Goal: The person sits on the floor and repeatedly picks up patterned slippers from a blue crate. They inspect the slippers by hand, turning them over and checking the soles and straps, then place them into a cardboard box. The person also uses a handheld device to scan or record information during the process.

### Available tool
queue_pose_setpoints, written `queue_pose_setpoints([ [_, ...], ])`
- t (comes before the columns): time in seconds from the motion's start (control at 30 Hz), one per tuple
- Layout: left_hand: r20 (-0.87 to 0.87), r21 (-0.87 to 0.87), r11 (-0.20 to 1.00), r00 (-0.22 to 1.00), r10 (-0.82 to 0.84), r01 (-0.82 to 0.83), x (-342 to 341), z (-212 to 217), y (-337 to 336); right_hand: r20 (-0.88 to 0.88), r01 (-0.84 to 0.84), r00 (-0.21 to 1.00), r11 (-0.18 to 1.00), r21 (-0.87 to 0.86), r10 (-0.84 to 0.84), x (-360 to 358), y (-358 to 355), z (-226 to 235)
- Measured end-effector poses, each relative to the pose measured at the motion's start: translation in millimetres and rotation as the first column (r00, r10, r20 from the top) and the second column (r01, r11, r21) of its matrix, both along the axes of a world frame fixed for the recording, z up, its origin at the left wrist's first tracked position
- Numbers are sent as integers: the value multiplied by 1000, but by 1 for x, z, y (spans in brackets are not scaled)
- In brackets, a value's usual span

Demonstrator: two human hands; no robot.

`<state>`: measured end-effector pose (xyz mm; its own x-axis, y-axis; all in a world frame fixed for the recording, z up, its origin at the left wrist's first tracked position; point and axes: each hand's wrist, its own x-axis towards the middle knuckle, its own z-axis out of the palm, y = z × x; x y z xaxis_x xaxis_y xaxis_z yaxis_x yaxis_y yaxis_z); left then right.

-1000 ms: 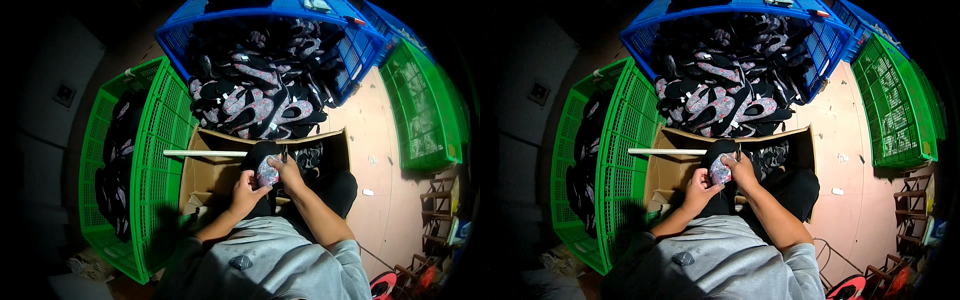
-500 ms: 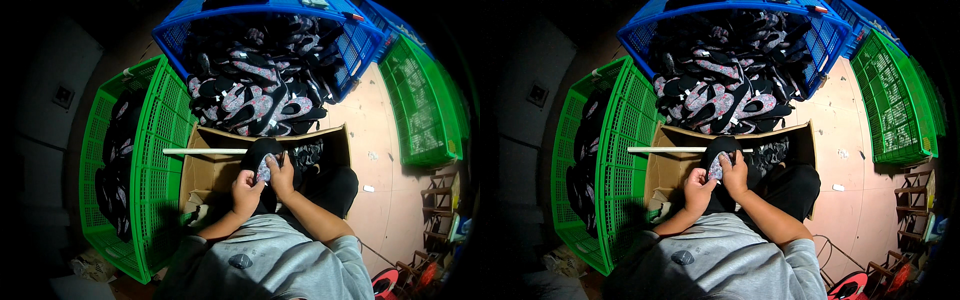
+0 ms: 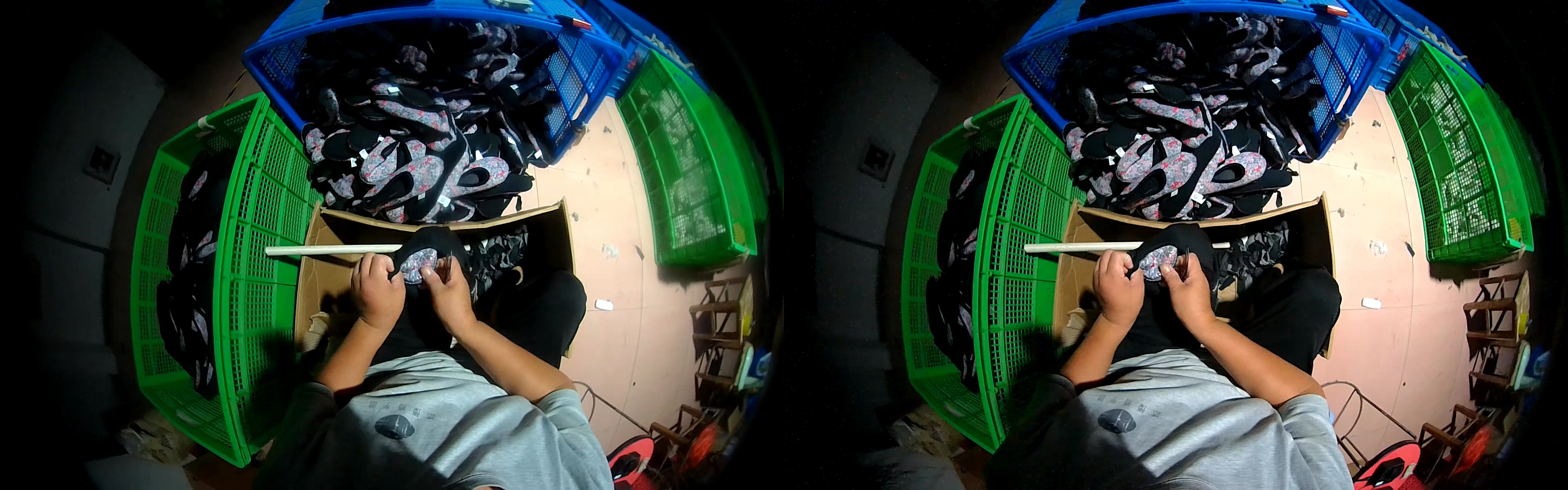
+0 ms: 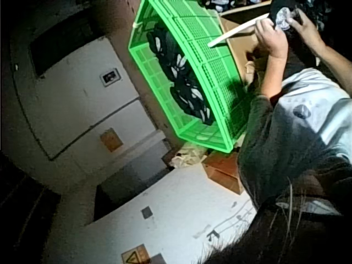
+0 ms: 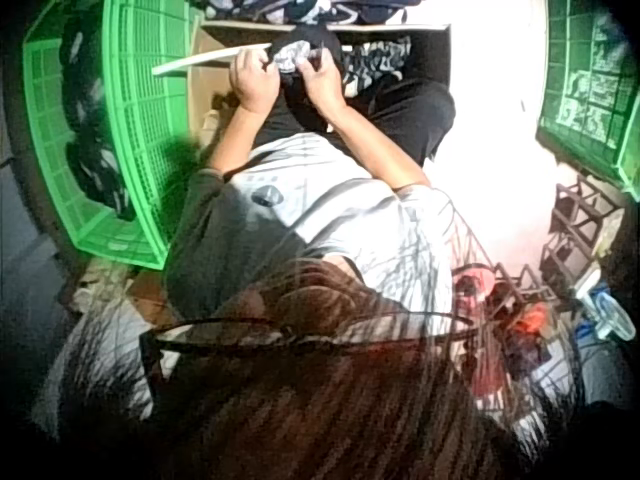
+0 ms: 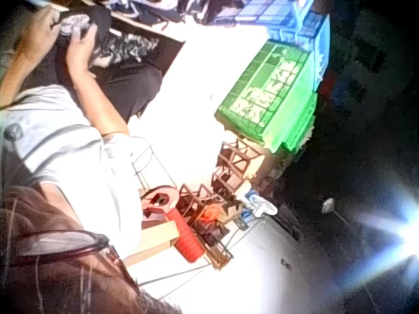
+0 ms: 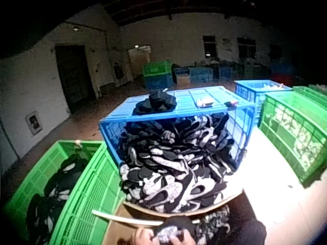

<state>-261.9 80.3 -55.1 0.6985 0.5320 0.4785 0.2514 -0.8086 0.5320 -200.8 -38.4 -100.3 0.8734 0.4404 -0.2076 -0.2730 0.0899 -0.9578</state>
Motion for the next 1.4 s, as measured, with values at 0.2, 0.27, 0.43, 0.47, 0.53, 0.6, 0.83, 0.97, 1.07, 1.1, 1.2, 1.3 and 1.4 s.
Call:
queue_pose_setpoints([
  [0.2, -59, 59, 989, 989, -135, 138, -1, 13, 3, -100, 14, 995, 999, 50, -9, 6, 2, 1],
  [0.27, -85, -28, 981, 978, -192, 190, -1, 24, -7, -65, -3, 998, 1000, 3, 3, 8, 1, 3],
  [0.43, -201, -72, 976, 955, -218, 207, -8, 28, -8, -71, -103, 993, 991, -91, 97, 10, -4, 10],
  [0.47, -195, -88, 973, 954, -226, 213, -10, 26, -5, -199, -172, 967, 983, -58, 157, 14, -11, 27],
  [0.53, -182, -122, 967, 952, -244, 225, -13, 23, -1, -334, -259, 913, 965, -36, 233, 20, -25, 66],
  [0.6, -175, -102, 966, 951, -254, 239, -13, 23, -2, -197, -110, 971, 984, 141, 137, 18, -37, 65],
  [0.83, -161, -20, 960, 946, -280, 281, -10, 20, -1, 424, -9, 873, 878, -478, 241, 47, -71, 63],
  [0.97, -140, 45, 955, 948, -286, 294, -8, 16, -2, 235, -171, 898, 788, -591, 371, 33, -69, 39],
  [1.07, -96, 82, 960, 961, -259, 267, -4, 2, 0, 302, -209, 866, 837, -506, 399, 34, -73, 23],
  [1.1, -92, 85, 963, 965, -246, 254, -2, -2, 1, 315, -229, 854, 842, -489, 415, 36, -75, 22],
  [1.2, -96, 64, 975, 974, -206, 213, 6, -12, 8, 360, -246, 831, 861, -444, 423, 32, -72, 20],
  [1.3, -134, 55, 983, 977, -164, 173, 24, -25, 20, 382, -243, 824, 869, -430, 419, 26, -72, 21],
  [1.4, -235, 163, 975, 966, -111, 152, 45, -30, 23, 379, -244, 823, 867, -435, 422, 24, -65, 25],
])
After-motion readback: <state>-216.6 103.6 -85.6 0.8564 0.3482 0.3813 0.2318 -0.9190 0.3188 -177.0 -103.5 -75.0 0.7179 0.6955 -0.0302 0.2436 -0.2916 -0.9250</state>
